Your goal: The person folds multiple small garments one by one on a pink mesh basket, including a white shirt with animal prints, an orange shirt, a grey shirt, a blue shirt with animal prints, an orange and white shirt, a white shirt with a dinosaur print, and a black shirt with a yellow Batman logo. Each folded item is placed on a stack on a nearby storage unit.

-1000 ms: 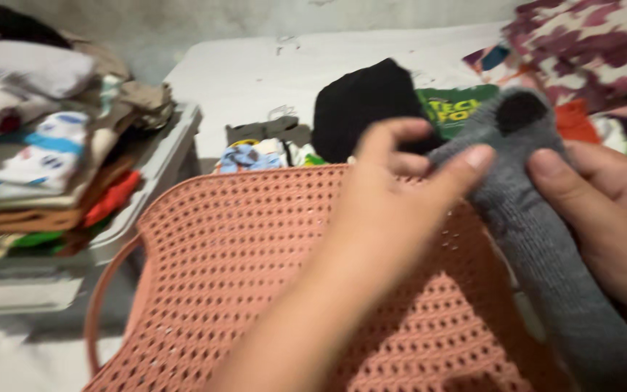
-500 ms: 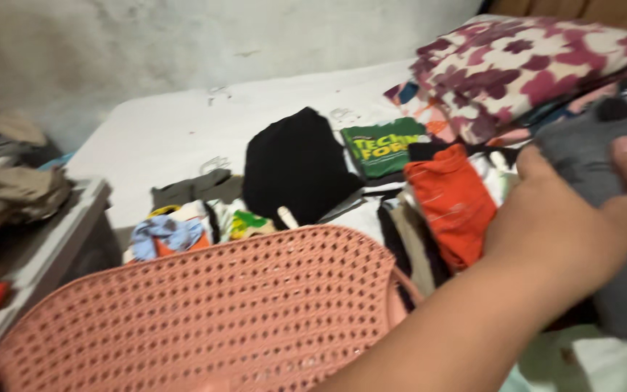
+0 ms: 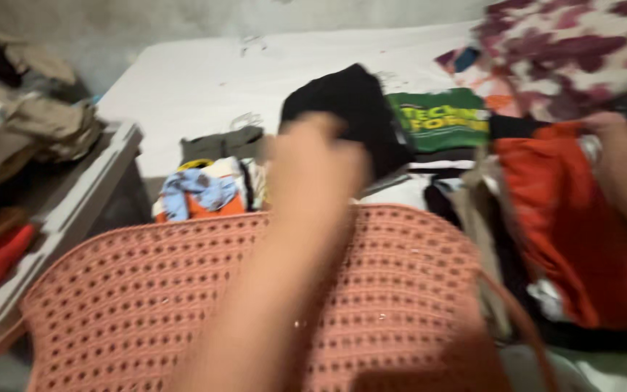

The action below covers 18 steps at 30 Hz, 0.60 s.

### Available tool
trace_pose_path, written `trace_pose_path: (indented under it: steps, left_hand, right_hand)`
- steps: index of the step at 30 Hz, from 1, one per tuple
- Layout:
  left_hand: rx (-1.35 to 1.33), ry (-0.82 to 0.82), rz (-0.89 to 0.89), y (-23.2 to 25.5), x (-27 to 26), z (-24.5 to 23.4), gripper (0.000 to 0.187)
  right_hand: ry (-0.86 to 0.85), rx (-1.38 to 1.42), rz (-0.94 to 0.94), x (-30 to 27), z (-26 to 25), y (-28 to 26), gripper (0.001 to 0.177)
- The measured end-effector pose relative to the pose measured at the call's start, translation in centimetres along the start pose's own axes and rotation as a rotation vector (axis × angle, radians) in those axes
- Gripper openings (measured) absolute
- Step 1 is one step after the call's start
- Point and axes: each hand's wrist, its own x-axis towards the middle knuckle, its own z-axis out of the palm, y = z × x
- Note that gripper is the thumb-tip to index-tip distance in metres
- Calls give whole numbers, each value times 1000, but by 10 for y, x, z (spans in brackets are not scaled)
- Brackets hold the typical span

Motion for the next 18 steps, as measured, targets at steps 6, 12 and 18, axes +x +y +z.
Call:
trace_pose_path:
  steps: [6,12,18]
  left_hand:
    - [681,-144,-376,-130,62,-97,33]
    - [401,-226,-631,-153,39,-102,29]
    - [432,-328,-647,-149,42,-112,28]
  right_hand:
    - [-705,-260,-329,-24,240,-92,30]
    - [-1197,-419,-600,-72,446,-139,63]
    - [-1184,-520,-470,-99,516,-104,52]
